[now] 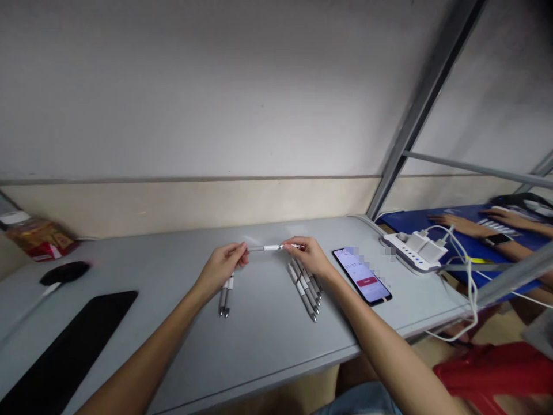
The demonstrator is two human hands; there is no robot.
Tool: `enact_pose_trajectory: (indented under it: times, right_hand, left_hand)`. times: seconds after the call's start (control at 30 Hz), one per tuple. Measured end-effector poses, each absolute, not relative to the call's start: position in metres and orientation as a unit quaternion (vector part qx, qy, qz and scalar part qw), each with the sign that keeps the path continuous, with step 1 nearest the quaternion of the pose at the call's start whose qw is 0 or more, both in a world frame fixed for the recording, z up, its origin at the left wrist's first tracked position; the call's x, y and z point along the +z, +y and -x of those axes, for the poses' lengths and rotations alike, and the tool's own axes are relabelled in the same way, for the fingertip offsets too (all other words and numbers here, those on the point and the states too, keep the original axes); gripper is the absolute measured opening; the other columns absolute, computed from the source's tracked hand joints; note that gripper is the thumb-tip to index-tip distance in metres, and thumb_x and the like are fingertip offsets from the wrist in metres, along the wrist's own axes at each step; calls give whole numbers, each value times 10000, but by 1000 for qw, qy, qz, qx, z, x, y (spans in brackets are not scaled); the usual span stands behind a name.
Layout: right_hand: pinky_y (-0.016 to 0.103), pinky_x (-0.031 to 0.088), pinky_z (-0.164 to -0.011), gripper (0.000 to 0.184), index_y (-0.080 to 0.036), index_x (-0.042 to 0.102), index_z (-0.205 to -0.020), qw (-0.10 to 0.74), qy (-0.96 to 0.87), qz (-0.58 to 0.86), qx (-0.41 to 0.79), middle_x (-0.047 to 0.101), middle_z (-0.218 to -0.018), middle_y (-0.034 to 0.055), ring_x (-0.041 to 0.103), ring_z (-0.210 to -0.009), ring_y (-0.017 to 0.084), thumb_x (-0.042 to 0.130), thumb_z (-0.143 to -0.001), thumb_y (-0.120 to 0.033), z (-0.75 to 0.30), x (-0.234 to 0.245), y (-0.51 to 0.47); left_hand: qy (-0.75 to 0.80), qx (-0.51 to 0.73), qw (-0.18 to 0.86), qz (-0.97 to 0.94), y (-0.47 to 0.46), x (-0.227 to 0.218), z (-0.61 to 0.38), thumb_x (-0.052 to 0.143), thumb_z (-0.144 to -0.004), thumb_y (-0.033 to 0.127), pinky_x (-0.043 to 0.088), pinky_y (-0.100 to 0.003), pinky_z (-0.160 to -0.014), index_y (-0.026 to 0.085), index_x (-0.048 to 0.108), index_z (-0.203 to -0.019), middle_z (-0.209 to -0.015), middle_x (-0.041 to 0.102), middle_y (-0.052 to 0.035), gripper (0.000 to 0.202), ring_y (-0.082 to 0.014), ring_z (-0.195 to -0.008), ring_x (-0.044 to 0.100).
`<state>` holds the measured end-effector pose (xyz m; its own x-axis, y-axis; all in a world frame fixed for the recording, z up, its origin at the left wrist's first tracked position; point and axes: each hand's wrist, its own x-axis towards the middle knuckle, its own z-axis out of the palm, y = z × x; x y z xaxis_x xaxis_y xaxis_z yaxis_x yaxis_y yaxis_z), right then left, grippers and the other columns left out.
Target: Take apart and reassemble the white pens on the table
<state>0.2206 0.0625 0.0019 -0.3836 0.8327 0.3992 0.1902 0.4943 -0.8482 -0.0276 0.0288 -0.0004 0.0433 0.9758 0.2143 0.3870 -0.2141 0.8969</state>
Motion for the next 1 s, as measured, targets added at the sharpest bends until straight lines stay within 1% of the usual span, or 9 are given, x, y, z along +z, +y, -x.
enact_pose_trajectory:
  times: [0.1, 0.17, 0.23, 0.33, 0.4, 0.6, 0.77, 0.87, 1.0]
  right_hand:
    - [251, 397, -658, 297, -144, 732, -921, 440, -753, 339, 352, 702, -907, 87, 583, -776, 163, 583, -844, -389, -220, 1, 62]
    - [245, 390, -635, 302, -140, 731, -911, 430, -757, 345, 351, 702, -878, 79, 571, -730, 152, 573, -849, -390, -219, -1, 62]
    - [233, 367, -592, 317, -131, 725, -892, 414, -761, 352, 354, 681, -784, 52, 524, -643, 127, 554, -858, -395, -219, -3, 62]
    - [219, 303, -525, 348, -119, 708, -863, 394, -767, 364, 354, 591, -646, 6, 423, -550, 97, 522, -871, -412, -219, -5, 61]
    - [218, 269, -505, 360, -116, 694, -849, 385, -769, 368, 353, 526, -602, -13, 375, -529, 89, 507, -875, -423, -219, -6, 60]
    - [215, 246, -513, 367, -131, 626, -746, 377, -769, 355, 375, 383, -585, -35, 308, -550, 86, 477, -887, -435, -219, -5, 57]
    - [221, 220, -502, 403, -147, 534, -648, 370, -755, 344, 417, 319, -575, -47, 266, -540, 81, 485, -872, -478, -219, -2, 57]
    - [225, 196, -487, 435, -153, 488, -607, 362, -736, 336, 463, 305, -552, -57, 248, -514, 73, 507, -852, -512, -219, -2, 58]
    - [227, 199, -484, 388, -135, 583, -680, 391, -667, 340, 536, 372, -526, -63, 290, -491, 70, 610, -791, -506, -221, -1, 60]
  left_hand:
    - [531, 413, 325, -665, 28, -2, 28, 532, -821, 503, 361, -226, -558, 158, 597, -650, -608, 582, -1, 390, -114, -576, 506]
    - [534, 411, 314, -669, 27, -3, 28, 546, -807, 487, 351, -223, -550, 158, 604, -658, -610, 588, 0, 366, -112, -573, 502]
    - [546, 410, 302, -665, 27, -3, 28, 537, -803, 486, 330, -223, -527, 158, 600, -645, -587, 577, 3, 370, -107, -544, 479]
    - [563, 405, 294, -657, 26, -4, 26, 532, -790, 489, 306, -225, -502, 157, 593, -634, -559, 560, 7, 372, -105, -512, 449]
    - [565, 406, 291, -656, 24, -3, 24, 531, -785, 482, 309, -224, -502, 157, 584, -622, -555, 554, 9, 367, -105, -511, 449]
    - [567, 422, 268, -654, 20, 1, 21, 520, -803, 477, 319, -224, -488, 171, 572, -608, -545, 534, 20, 366, -101, -487, 432]
    - [556, 420, 253, -671, 21, 0, 22, 515, -817, 483, 344, -224, -504, 172, 574, -617, -564, 547, 14, 374, -110, -520, 468]
    - [552, 424, 250, -674, 23, -3, 23, 515, -822, 481, 368, -227, -527, 169, 582, -639, -581, 562, 8, 367, -117, -549, 493]
    - [537, 434, 251, -678, 25, -7, 23, 521, -831, 456, 410, -237, -579, 173, 602, -705, -636, 590, 0, 320, -129, -608, 533]
